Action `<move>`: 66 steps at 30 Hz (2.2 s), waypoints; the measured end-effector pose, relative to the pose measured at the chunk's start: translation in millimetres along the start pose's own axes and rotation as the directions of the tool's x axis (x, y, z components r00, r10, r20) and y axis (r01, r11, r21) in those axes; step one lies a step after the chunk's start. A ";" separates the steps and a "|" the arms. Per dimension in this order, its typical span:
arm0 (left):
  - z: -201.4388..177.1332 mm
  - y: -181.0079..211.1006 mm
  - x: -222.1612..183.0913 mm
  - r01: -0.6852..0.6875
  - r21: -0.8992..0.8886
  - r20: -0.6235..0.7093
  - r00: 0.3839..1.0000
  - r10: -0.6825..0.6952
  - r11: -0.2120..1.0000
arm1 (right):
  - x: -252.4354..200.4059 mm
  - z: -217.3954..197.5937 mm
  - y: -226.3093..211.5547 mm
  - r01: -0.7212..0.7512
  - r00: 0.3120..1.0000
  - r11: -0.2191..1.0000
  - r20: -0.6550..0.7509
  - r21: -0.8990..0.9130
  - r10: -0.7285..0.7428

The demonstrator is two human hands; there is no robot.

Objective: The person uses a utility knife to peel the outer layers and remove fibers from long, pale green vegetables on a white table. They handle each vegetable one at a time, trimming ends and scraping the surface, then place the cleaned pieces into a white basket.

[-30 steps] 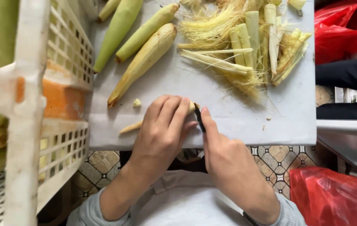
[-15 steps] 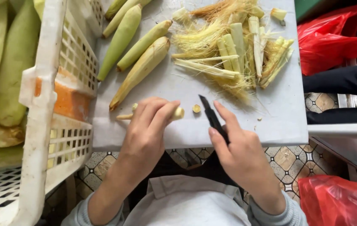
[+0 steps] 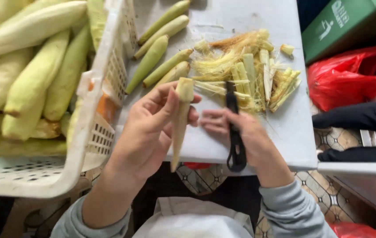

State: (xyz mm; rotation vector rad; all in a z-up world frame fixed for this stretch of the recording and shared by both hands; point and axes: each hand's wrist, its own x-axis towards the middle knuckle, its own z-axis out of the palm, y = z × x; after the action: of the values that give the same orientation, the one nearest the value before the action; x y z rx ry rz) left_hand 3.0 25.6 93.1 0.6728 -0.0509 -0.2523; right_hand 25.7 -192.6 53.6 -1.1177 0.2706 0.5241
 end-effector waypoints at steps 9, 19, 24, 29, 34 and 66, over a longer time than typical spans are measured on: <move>32.5 3.1 31.8 -0.098 -0.164 -0.073 0.994 0.087 0.982 | -30.1 22.1 -20.0 0.578 0.787 0.810 0.328 -0.096 -0.522; 58.8 -1.4 32.8 -0.408 0.166 0.004 0.910 0.414 0.898 | -43.0 48.6 -26.6 0.845 0.345 0.120 0.361 -0.521 -0.866; 75.9 -1.3 15.7 -0.461 0.465 -0.100 0.821 0.562 0.756 | -43.2 48.5 -26.5 0.718 -0.134 -0.441 0.515 -0.538 -0.847; 86.1 -7.2 12.8 -0.424 0.471 -0.186 0.810 0.556 0.774 | -41.5 46.1 -20.0 0.766 -0.170 -0.385 0.415 -0.515 -0.894; 90.2 -12.9 22.1 -0.344 0.354 -0.295 0.841 0.453 0.870 | -43.9 46.1 -22.2 0.716 -0.237 -0.422 0.376 -0.556 -0.896; -10.3 18.7 231.5 -0.319 0.228 -0.539 0.745 0.392 0.920 | -17.2 -62.0 38.1 0.283 0.893 0.953 0.331 0.110 -0.304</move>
State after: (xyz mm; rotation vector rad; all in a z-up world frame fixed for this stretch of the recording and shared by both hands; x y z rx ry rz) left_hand 232.5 -11.3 88.7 0.8245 0.3931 0.3414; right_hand -5.7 -240.5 5.6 -0.9666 -0.1882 0.4284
